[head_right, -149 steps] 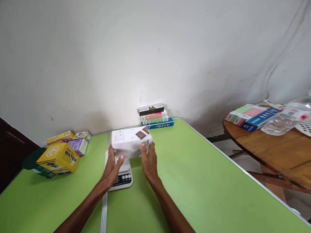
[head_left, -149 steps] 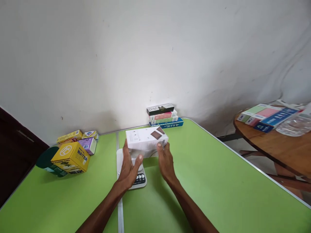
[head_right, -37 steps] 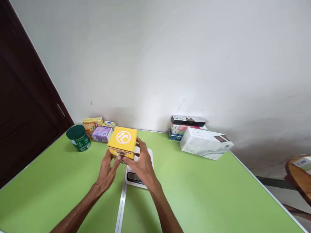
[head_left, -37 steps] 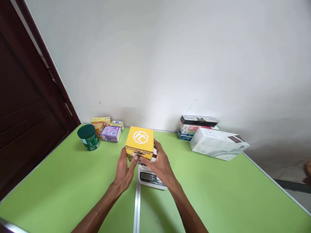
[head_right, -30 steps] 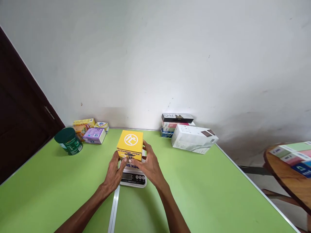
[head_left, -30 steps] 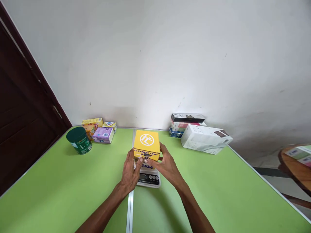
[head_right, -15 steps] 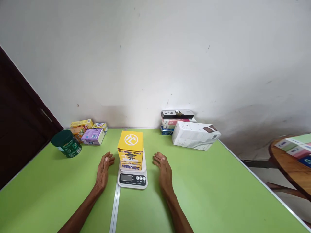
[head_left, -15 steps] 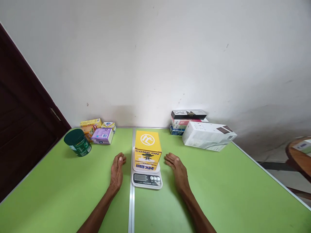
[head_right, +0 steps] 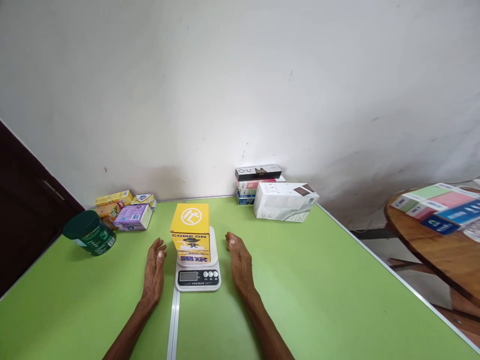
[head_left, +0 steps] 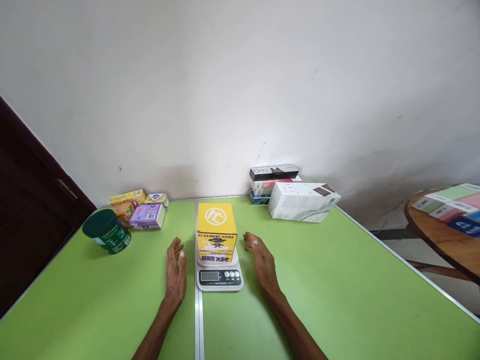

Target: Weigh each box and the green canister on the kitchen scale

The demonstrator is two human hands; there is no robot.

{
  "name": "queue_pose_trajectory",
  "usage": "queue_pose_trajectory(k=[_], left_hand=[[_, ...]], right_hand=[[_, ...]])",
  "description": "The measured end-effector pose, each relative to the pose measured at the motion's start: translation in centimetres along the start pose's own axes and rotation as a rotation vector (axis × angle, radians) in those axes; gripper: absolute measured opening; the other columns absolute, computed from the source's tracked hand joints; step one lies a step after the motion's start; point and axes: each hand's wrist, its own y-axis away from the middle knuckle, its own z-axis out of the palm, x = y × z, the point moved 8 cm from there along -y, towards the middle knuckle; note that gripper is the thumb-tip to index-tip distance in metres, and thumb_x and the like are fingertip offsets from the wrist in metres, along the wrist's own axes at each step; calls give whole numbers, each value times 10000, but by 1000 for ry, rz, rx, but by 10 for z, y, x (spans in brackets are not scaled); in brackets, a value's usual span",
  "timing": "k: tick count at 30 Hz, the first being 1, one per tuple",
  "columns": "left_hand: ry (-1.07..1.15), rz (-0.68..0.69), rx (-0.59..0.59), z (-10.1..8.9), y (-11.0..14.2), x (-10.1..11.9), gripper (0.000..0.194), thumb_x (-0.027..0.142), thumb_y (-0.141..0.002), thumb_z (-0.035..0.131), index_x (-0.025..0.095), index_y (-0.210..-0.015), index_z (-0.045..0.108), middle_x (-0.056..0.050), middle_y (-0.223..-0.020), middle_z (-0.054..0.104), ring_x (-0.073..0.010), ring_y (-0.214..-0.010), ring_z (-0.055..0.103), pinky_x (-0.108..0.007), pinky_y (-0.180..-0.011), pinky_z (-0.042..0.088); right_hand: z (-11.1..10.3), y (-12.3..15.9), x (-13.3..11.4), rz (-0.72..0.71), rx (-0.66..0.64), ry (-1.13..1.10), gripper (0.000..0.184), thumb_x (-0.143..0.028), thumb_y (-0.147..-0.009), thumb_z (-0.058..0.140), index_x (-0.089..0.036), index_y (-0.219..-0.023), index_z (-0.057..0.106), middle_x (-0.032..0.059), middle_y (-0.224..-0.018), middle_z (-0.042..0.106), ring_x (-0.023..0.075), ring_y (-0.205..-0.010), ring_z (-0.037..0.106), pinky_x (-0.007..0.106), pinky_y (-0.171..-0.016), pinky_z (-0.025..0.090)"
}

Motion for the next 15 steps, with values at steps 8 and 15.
queue_pose_trajectory(k=[8, 15], left_hand=[[-57, 200, -247, 38, -7, 83, 857, 615, -962, 591, 252, -1649, 228, -150, -1726, 275, -326, -1594, 289, -548, -1293, 278], [72, 15, -697, 76, -42, 114, 988, 476, -689, 917, 226, -1507, 421, -175, -1390, 670, -348, -1197, 708, -539, -1005, 596]], right_hand=[[42, 27, -48, -285, -76, 126, 675, -518, -1013, 552, -231, -1601, 385, 150, -1622, 451, 317, -1490, 444, 531, -1207, 413], [66, 11, -53, -231, -235, 101, 967, -498, -847, 763, -231, -1642, 281, 157, -1596, 458, 337, -1494, 421, 539, -1231, 371]])
